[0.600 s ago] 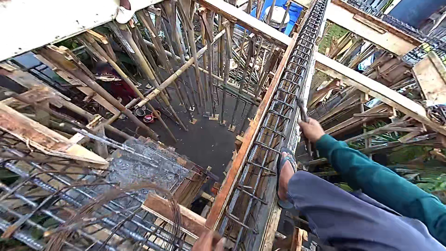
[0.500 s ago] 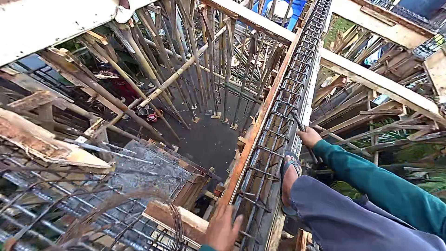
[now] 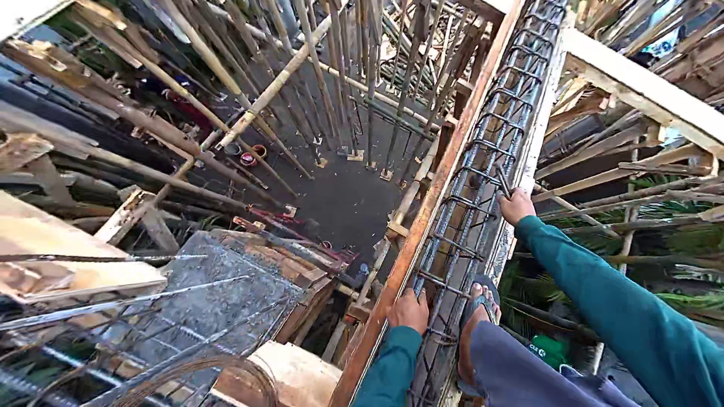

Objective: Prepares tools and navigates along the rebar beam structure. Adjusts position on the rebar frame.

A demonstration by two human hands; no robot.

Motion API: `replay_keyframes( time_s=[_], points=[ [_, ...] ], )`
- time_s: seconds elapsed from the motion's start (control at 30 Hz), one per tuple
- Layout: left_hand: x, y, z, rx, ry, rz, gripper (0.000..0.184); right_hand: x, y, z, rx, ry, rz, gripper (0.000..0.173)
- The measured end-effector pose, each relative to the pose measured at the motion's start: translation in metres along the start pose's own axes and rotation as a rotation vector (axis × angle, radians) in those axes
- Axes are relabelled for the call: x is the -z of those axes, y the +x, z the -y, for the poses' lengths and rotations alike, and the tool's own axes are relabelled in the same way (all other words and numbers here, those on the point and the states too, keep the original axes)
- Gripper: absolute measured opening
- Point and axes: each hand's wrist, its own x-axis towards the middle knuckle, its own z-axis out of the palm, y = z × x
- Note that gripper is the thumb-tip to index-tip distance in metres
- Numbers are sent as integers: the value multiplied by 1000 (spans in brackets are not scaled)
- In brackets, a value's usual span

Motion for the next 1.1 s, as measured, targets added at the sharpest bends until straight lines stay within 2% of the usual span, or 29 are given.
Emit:
replay_keyframes(
  time_s=[0.13,0.27,0.43,0.53,0.6,0.73,0.93,1.1],
  points=[
    [-8,6,3,-32,33,-69,51,-18,34,1,-92,12,-84,67],
    [-14,10,10,-79,-18,-130,48,-40,46,-9,-77,76,-181,71],
    [-31,13,14,-162,-95,-371,39,-51,41,1,-64,77,-274,69],
    [-42,17,16,-221,-81,-574,35,-57,45,1,-67,86,-328,69],
    [-46,18,16,-241,-62,-631,34,-58,47,-1,-68,103,-341,68],
    [-46,21,12,-224,-15,-637,35,-59,52,-1,-55,152,-359,63],
    [-33,19,1,-191,37,-496,39,-44,53,11,-141,142,-263,54],
    [-13,11,-11,-146,86,-374,39,-47,57,2,-203,189,-205,56]
  ],
)
